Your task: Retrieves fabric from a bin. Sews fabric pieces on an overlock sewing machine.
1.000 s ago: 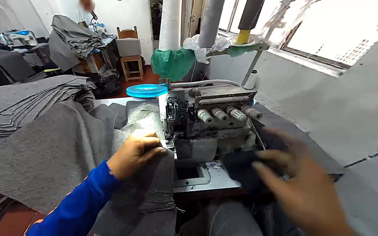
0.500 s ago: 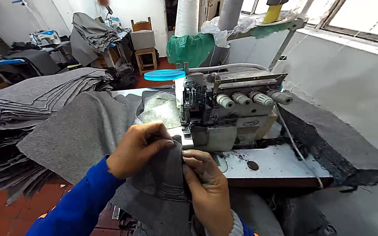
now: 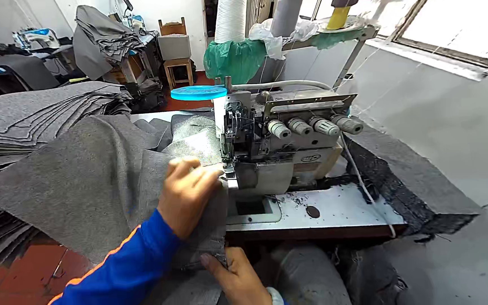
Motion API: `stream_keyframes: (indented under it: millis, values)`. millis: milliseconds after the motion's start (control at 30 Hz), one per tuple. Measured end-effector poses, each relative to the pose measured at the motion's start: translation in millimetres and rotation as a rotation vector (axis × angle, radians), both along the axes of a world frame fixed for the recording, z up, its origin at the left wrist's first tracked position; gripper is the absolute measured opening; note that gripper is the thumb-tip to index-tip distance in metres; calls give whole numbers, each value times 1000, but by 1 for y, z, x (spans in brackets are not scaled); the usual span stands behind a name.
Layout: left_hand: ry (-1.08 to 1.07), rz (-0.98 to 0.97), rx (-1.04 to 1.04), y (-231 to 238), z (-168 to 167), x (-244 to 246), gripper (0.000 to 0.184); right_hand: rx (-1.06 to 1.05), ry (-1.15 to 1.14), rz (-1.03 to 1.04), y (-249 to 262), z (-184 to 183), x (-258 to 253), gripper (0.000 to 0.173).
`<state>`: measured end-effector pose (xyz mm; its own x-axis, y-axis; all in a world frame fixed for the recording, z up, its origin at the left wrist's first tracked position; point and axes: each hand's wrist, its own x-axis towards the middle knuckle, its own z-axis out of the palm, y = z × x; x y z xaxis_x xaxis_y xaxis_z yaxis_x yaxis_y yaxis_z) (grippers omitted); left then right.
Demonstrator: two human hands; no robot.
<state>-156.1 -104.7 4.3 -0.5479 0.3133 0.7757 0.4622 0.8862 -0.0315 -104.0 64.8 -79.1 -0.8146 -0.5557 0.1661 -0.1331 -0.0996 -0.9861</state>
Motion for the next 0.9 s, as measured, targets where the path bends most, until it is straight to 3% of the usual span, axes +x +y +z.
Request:
stream_keyframes:
  millis: [167,233,367,500,600,633,733,900]
  values:
    - [-121,236,-168,39,-1,24,35,20,156,-53,18,14,-11,25]
    - [-164,266,-165,39,0,18,32,-1,176,-61,17,19,-23,28]
    - [-248,119,-39,36,14,26,28,-18,156,-56,21,33,-35,29]
    - [-347,-73,-8,42,7,72,61,6,218,-62,28,28,-38,34]
    - [-314,-89,-112,37,-15,86,79,27,332,-139,27,28,-39,32]
    - [-292,-80,-159,32,-20,85,77,35,356,-161,25,27,-40,31]
    - [-177,-86,-244,16,-26,69,42,27,355,-196,17,28,-43,33]
    - [-122,-233,-275,-3,1,36,31,-20,188,-223,4,33,-46,35]
